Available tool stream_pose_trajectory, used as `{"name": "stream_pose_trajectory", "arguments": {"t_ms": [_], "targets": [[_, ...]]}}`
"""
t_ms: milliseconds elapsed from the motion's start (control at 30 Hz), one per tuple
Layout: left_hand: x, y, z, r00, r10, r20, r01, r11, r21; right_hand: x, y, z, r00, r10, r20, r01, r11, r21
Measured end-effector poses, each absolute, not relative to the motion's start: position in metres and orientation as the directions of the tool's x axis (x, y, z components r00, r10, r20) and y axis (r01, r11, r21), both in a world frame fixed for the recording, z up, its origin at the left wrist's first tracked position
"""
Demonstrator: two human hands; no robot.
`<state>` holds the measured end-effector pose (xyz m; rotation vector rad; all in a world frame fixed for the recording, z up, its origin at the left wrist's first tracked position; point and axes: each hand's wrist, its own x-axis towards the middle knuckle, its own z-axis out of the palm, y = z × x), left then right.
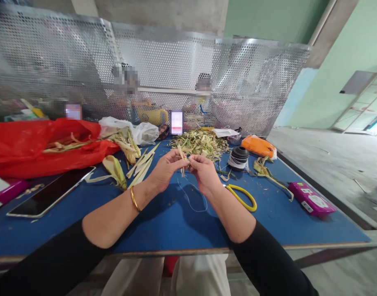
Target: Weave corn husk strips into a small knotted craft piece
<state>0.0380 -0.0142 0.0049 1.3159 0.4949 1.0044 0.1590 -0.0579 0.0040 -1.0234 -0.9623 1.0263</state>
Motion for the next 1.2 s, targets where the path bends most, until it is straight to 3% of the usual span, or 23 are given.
{"name": "stream_pose_trajectory", "arguments": {"t_ms": [300, 433, 567, 700, 967, 1200], "targets": [[0.04, -0.017, 0.003, 0.507, 0.854, 0.118, -0.418, 0.124, 0.9, 0.155, -0.058, 0.005, 0.278, 0.937, 0.21, -0.163, 0.262, -0.951], [0.038, -0.015, 0.003, 0.501, 0.865, 0.031, -0.371, 0.182, 0.911, 0.16, -0.058, 0.005, 0.318, 0.889, 0.33, 0.11, 0.311, -0.944], [0.034, -0.011, 0.006, 0.54, 0.84, -0.055, -0.303, 0.255, 0.918, 0.166, -0.059, 0.006, 0.262, 0.842, 0.471, 0.391, 0.354, -0.85], [0.032, -0.008, 0.007, 0.532, 0.845, -0.056, -0.271, 0.232, 0.934, 0.171, -0.062, 0.009, 0.142, 0.802, 0.58, 0.599, 0.397, -0.695], [0.033, -0.007, 0.007, 0.454, 0.891, 0.009, -0.229, 0.107, 0.967, 0.18, -0.063, 0.011, 0.015, 0.788, 0.615, 0.742, 0.404, -0.535], [0.034, -0.006, 0.005, 0.418, 0.907, 0.053, -0.209, 0.04, 0.977, 0.178, -0.064, 0.01, 0.02, 0.777, 0.629, 0.78, 0.381, -0.497]]}}
